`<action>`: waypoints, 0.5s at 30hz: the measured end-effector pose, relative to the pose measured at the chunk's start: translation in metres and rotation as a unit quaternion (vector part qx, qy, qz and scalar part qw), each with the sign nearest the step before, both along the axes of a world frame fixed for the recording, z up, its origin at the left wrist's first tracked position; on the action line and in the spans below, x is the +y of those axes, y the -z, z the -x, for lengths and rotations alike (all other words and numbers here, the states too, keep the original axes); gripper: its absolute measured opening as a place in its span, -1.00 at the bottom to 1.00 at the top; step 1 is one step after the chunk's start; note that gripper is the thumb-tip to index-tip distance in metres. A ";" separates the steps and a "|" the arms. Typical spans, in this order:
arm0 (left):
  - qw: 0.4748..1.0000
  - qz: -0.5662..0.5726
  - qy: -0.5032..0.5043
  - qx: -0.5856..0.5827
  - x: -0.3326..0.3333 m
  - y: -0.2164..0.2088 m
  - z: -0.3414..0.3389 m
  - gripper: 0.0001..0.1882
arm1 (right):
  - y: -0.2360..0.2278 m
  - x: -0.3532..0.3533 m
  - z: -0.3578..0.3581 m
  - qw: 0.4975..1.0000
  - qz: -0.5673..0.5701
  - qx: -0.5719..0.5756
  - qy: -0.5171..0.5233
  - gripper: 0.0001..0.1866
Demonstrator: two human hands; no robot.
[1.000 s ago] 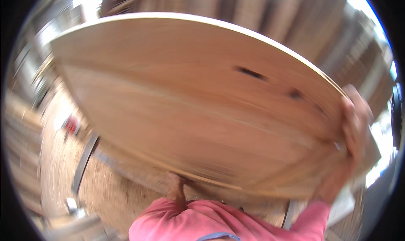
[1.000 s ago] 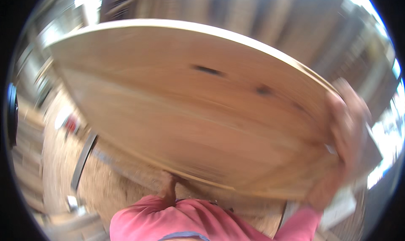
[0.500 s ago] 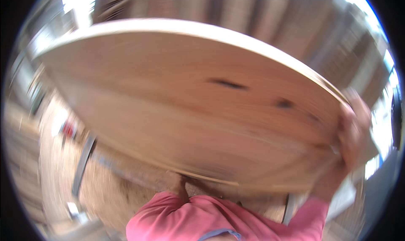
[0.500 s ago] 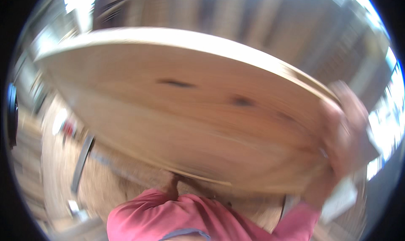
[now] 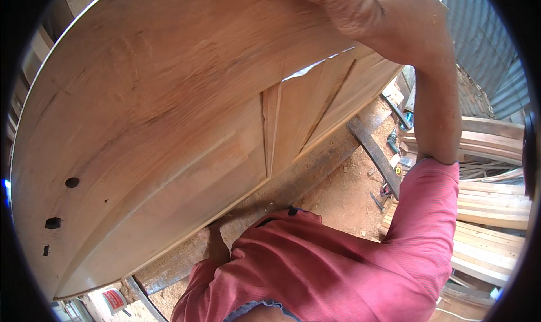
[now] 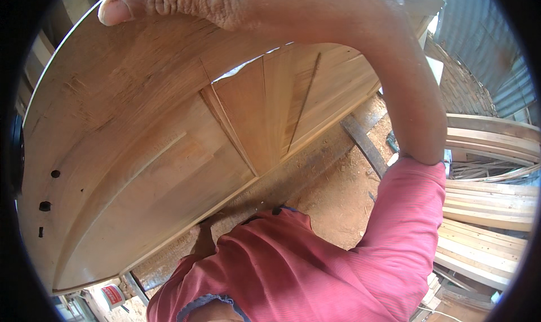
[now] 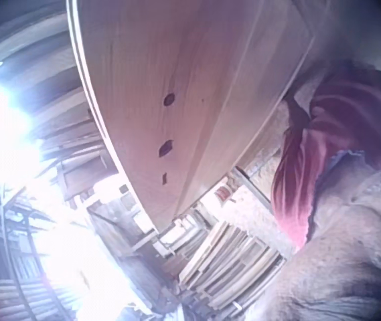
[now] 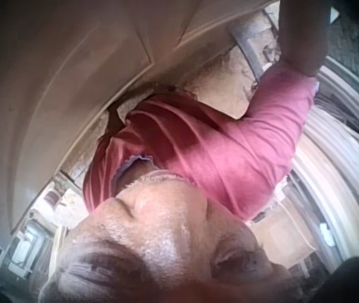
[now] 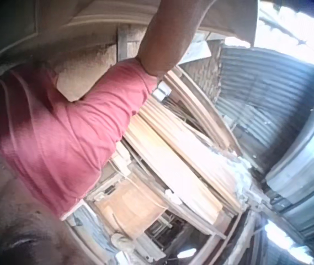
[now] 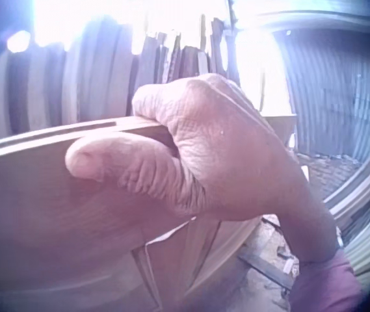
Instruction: The person assembles a wooden door by applying glue, hammering the joints, flipping the door over, and removing a nail using pliers.
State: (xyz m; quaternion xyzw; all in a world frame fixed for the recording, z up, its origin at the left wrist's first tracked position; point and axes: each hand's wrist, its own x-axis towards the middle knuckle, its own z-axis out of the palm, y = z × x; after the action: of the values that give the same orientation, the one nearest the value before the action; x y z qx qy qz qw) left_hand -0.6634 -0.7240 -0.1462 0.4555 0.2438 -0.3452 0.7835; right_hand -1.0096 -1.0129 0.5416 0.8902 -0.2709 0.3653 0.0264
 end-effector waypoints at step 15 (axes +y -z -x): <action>1.000 -0.012 -0.002 -0.011 0.014 -0.016 0.010 -0.28 | -0.006 -0.004 0.008 0.999 0.020 -0.022 0.015 -0.26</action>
State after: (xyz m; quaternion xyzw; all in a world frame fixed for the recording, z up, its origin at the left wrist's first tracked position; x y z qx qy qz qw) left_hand -0.6735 -0.7098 -0.1299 0.4684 0.2407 -0.3356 0.7811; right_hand -1.0173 -1.0173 0.5477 0.8771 -0.2777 0.3894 0.0434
